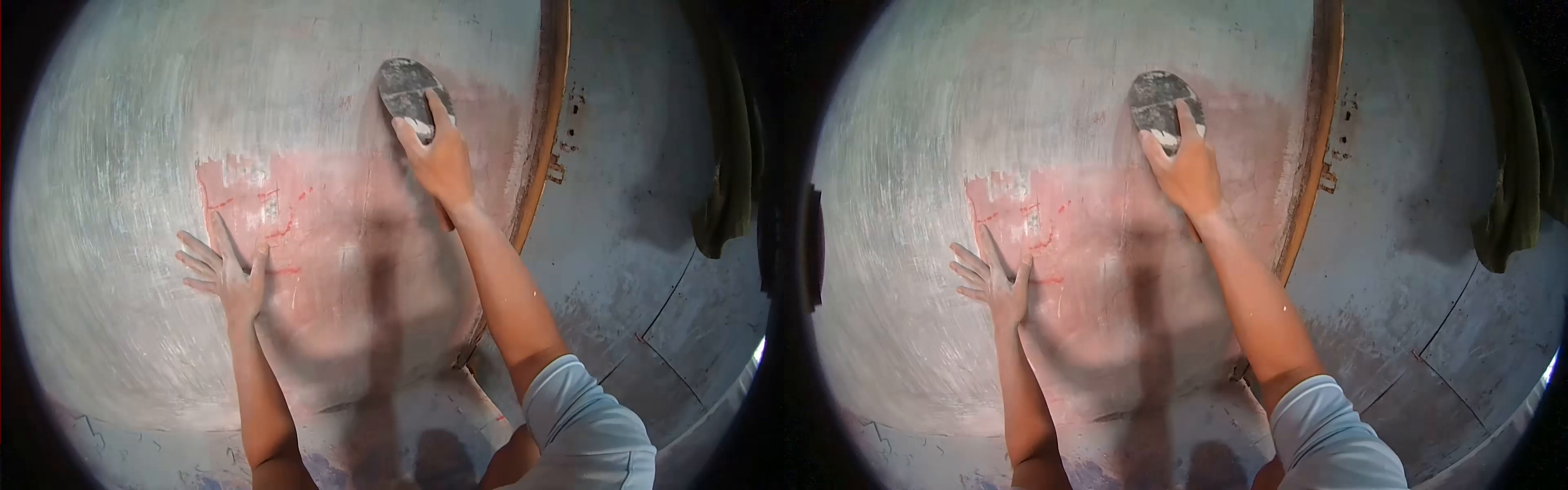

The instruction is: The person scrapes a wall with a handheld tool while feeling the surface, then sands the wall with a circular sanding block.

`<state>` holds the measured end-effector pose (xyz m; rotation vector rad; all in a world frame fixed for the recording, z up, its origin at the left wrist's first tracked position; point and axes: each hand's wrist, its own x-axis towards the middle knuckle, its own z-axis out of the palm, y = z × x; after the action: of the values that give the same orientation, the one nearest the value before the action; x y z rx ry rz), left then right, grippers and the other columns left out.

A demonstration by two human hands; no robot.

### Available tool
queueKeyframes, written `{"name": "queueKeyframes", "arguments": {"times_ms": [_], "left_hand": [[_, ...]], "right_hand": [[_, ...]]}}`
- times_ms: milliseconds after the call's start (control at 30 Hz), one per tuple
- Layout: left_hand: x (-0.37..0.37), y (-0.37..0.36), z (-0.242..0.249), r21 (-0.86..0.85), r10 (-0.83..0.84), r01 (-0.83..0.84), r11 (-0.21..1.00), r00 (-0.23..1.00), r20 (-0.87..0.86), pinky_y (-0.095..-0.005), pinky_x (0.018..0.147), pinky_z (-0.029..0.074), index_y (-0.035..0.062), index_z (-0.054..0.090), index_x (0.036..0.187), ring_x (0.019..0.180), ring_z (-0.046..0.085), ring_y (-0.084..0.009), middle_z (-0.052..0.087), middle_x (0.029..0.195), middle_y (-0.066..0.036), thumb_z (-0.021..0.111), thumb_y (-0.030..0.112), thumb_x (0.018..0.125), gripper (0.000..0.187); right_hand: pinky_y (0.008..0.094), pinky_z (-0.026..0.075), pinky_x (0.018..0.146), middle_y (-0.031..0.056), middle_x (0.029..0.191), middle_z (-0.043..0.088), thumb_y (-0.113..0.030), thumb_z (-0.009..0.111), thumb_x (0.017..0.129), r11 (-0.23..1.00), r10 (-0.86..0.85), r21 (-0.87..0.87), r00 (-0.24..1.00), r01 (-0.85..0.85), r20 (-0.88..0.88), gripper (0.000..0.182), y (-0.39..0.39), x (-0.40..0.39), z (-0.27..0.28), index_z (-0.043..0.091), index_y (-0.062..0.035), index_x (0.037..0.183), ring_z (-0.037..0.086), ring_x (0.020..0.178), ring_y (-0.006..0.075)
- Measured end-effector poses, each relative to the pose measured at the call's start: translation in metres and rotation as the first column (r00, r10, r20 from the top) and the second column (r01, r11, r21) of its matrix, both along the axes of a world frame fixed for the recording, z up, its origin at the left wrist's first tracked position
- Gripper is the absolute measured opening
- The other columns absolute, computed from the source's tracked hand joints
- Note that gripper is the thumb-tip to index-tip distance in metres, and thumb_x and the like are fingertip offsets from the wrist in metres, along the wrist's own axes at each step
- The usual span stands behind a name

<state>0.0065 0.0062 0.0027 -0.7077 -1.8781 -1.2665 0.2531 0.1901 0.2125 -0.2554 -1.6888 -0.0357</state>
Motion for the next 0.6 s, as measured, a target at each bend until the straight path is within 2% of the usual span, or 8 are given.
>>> {"name": "queueKeyframes", "arguments": {"times_ms": [133, 300, 367, 400, 467, 533, 567, 600], "left_hand": [[-0.002, -0.002, 0.001, 0.006, 0.018, -0.018, 1.000, 1.000, -0.002, -0.0820, 0.116, -0.010, 0.0293, 0.012, 0.174, 0.158, -0.018, -0.0575, -0.019, 0.177, -0.024, 0.069, 0.065, 0.091, 0.107], [0.004, 0.002, 0.000, 0.009, 0.035, -0.035, 0.999, 0.999, -0.009, -0.0802, 0.118, -0.009, 0.0291, 0.014, 0.174, 0.159, -0.016, -0.0572, -0.016, 0.177, -0.025, 0.069, 0.064, 0.091, 0.106], [0.024, 0.004, 0.009, -0.009, -0.014, 0.014, 1.000, 1.000, 0.012, -0.0765, 0.122, -0.006, 0.0288, 0.023, 0.173, 0.161, -0.014, -0.0547, -0.012, 0.178, -0.024, 0.070, 0.063, 0.092, 0.099], [0.045, 0.012, 0.011, -0.002, -0.003, 0.003, 1.000, 1.000, -0.016, -0.0696, 0.127, -0.001, 0.0264, 0.033, 0.170, 0.163, -0.006, -0.0508, 0.000, 0.179, -0.024, 0.071, 0.060, 0.094, 0.091], [0.096, 0.027, 0.017, 0.025, -0.325, 0.327, 0.945, 0.943, -0.072, -0.0608, 0.131, 0.007, 0.0177, 0.040, 0.167, 0.163, 0.008, -0.0471, 0.012, 0.178, -0.025, 0.069, 0.055, 0.097, 0.084], [0.140, 0.052, 0.014, 0.056, -0.746, 0.745, 0.665, 0.666, -0.012, -0.0515, 0.131, 0.016, 0.0101, 0.038, 0.167, 0.161, 0.022, -0.0415, 0.023, 0.175, -0.025, 0.060, 0.045, 0.105, 0.074], [0.146, 0.070, -0.008, 0.285, -0.936, 0.893, 0.348, 0.312, 0.162, -0.0421, 0.109, 0.035, 0.0079, 0.032, 0.168, 0.131, 0.045, -0.0300, 0.042, 0.152, -0.018, 0.058, 0.040, 0.107, 0.073], [0.150, 0.084, -0.027, 0.548, -0.968, 0.836, 0.022, -0.120, 0.222, -0.0326, 0.086, 0.054, 0.0058, 0.026, 0.169, 0.100, 0.067, -0.0184, 0.062, 0.129, -0.011, 0.055, 0.034, 0.110, 0.072]], "right_hand": [[0.0528, 0.057, 0.093, 0.0394, 0.116, 0.070, -0.045, 0.070, 0.096, 0.999, 0.041, -0.034, 0.999, -0.041, -0.003, 0.082, 0.005, -0.008, 0.016, 0.045, 0.0050, 0.156, 0.070, 0.110, 0.0534], [0.0542, 0.058, 0.086, 0.0373, 0.110, 0.072, -0.040, 0.070, 0.098, 0.956, 0.114, -0.281, 0.988, -0.080, 0.105, 0.084, -0.007, 0.002, -0.071, 0.034, -0.0033, 0.164, 0.071, 0.103, 0.0539], [0.0542, 0.058, 0.086, 0.0367, 0.111, 0.072, -0.036, 0.069, 0.100, 0.950, 0.174, -0.277, 0.981, -0.143, 0.088, 0.086, -0.012, 0.001, -0.094, 0.026, -0.0052, 0.167, 0.071, 0.104, 0.0541], [0.0517, 0.057, 0.090, 0.0360, 0.116, 0.071, -0.034, 0.068, 0.101, 0.912, 0.216, -0.372, 0.973, -0.173, 0.077, 0.083, -0.020, 0.001, -0.100, 0.027, -0.0046, 0.167, 0.071, 0.108, 0.0515], [0.0497, 0.057, 0.091, 0.0343, 0.117, 0.073, -0.028, 0.064, 0.103, 0.855, 0.259, -0.476, 0.965, -0.205, 0.051, 0.082, -0.039, 0.001, -0.111, 0.022, -0.0049, 0.169, 0.074, 0.106, 0.0486], [0.0519, 0.057, 0.091, 0.0344, 0.115, 0.073, -0.031, 0.064, 0.103, 0.807, 0.348, -0.520, 0.937, -0.281, 0.033, 0.084, -0.043, 0.003, -0.122, 0.018, -0.0060, 0.169, 0.073, 0.105, 0.0504], [0.0548, 0.056, 0.092, 0.0344, 0.115, 0.072, -0.036, 0.064, 0.104, 0.821, 0.293, -0.535, 0.951, -0.201, 0.093, 0.087, -0.044, 0.006, -0.123, 0.016, -0.0071, 0.170, 0.071, 0.105, 0.0526], [0.0548, 0.056, 0.092, 0.0344, 0.115, 0.072, -0.036, 0.064, 0.104, 0.809, 0.313, -0.543, 0.947, -0.225, 0.075, 0.087, -0.045, 0.010, -0.119, 0.016, -0.0071, 0.170, 0.071, 0.105, 0.0526]]}}
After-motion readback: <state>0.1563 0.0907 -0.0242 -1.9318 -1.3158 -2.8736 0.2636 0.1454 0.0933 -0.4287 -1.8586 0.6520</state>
